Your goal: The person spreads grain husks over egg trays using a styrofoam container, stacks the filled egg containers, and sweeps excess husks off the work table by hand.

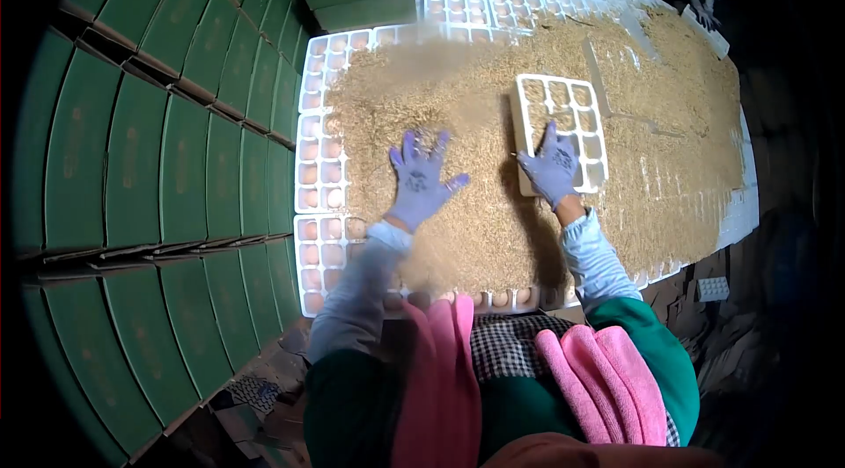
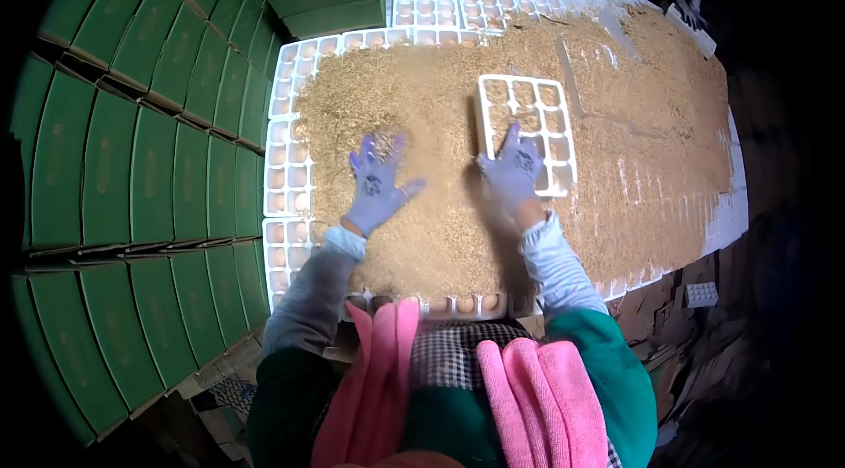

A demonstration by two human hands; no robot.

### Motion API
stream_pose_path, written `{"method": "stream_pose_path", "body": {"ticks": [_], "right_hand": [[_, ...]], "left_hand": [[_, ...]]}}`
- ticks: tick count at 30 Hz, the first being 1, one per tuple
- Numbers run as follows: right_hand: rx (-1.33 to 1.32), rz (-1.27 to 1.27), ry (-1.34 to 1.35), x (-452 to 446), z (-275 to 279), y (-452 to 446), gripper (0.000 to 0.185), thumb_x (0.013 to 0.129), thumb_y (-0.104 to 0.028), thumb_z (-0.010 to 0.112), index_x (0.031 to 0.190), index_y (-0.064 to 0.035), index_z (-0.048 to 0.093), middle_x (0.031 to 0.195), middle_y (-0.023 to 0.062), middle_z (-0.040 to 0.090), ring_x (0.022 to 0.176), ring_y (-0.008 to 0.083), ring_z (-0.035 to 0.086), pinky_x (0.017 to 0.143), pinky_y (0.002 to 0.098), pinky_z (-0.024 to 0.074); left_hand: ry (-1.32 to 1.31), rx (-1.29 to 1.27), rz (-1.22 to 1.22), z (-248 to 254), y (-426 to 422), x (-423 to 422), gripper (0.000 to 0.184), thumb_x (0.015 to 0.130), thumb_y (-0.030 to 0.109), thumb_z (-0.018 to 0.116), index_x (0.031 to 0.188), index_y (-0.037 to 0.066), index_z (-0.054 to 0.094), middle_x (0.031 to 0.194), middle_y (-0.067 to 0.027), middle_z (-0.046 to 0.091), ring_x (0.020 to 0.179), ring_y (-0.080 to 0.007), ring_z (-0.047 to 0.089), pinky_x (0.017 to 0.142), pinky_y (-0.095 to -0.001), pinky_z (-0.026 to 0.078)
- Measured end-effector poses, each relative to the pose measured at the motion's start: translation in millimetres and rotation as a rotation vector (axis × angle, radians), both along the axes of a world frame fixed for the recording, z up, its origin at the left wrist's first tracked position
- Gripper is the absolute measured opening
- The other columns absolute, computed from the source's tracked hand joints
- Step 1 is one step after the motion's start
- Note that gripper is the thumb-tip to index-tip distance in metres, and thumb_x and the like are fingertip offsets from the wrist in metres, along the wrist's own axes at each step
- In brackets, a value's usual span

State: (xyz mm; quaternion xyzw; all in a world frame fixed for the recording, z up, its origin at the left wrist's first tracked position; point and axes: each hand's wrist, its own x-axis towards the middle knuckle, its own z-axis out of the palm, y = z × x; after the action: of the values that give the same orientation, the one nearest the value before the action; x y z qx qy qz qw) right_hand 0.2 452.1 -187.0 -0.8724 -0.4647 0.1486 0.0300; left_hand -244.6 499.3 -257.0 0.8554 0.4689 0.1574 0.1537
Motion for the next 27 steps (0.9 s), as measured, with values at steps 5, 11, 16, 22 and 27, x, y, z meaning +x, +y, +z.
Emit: {"method": "stream_pose_path", "body": {"ticks": [5,11,16,22,27], "right_hand": [[-0.023,-0.175,-0.073,27,-43,-3,0.104,0.078,-0.053,0.064,0.151,0.008,0.021,0.13,0.033,0.046,0.124,0.0446,0.045,0.105,0.0518,0.0335],[0.168,0.325,-0.024,-35,2,114,0.045,0.083,-0.036,0.063,0.121,-0.0127,0.06,0.143,0.0398,0.034,0.122,0.0523,0.043,0.101,0.0609,0.0353],[0.109,0.177,0.133,-66,-54,202,0.083,0.082,-0.05,0.061,0.147,-0.0022,0.041,0.143,0.0363,0.037,0.127,0.0486,0.043,0.106,0.0546,0.0346],[0.108,0.405,0.239,-159,-42,258,0.1,0.081,-0.054,0.06,0.149,0.0094,0.024,0.135,0.031,0.046,0.126,0.0425,0.046,0.106,0.0534,0.0315],[0.12,0.524,0.196,-209,-46,274,0.09,0.075,-0.044,0.067,0.14,0.0081,0.036,0.121,0.0268,0.055,0.121,0.0398,0.049,0.1,0.0516,0.0373]], "left_hand": [[0.247,-0.015,-0.347,-36,23,37,0.081,0.086,0.068,0.053,0.152,0.024,0.035,0.157,-0.0187,0.027,0.144,-0.0461,0.022,0.114,-0.0672,0.01],[-0.031,0.234,-0.31,-79,153,53,0.055,0.086,0.046,0.063,0.134,0.019,0.061,0.15,-0.0205,0.039,0.137,-0.0422,0.037,0.118,-0.0534,0.021],[0.05,0.252,-0.157,-102,240,2,0.051,0.085,0.036,0.063,0.129,0.01,0.062,0.152,-0.0209,0.035,0.138,-0.0464,0.033,0.118,-0.0496,0.025],[0.341,-0.036,0.2,-48,300,-97,0.063,0.075,0.025,0.074,0.133,0.01,0.054,0.156,-0.018,0.027,0.14,-0.0455,0.03,0.117,-0.0498,0.028],[0.096,0.257,0.436,-49,313,-133,0.055,0.087,0.028,0.062,0.137,0.008,0.051,0.151,-0.0192,0.037,0.138,-0.0393,0.037,0.113,-0.0494,0.032]]}}
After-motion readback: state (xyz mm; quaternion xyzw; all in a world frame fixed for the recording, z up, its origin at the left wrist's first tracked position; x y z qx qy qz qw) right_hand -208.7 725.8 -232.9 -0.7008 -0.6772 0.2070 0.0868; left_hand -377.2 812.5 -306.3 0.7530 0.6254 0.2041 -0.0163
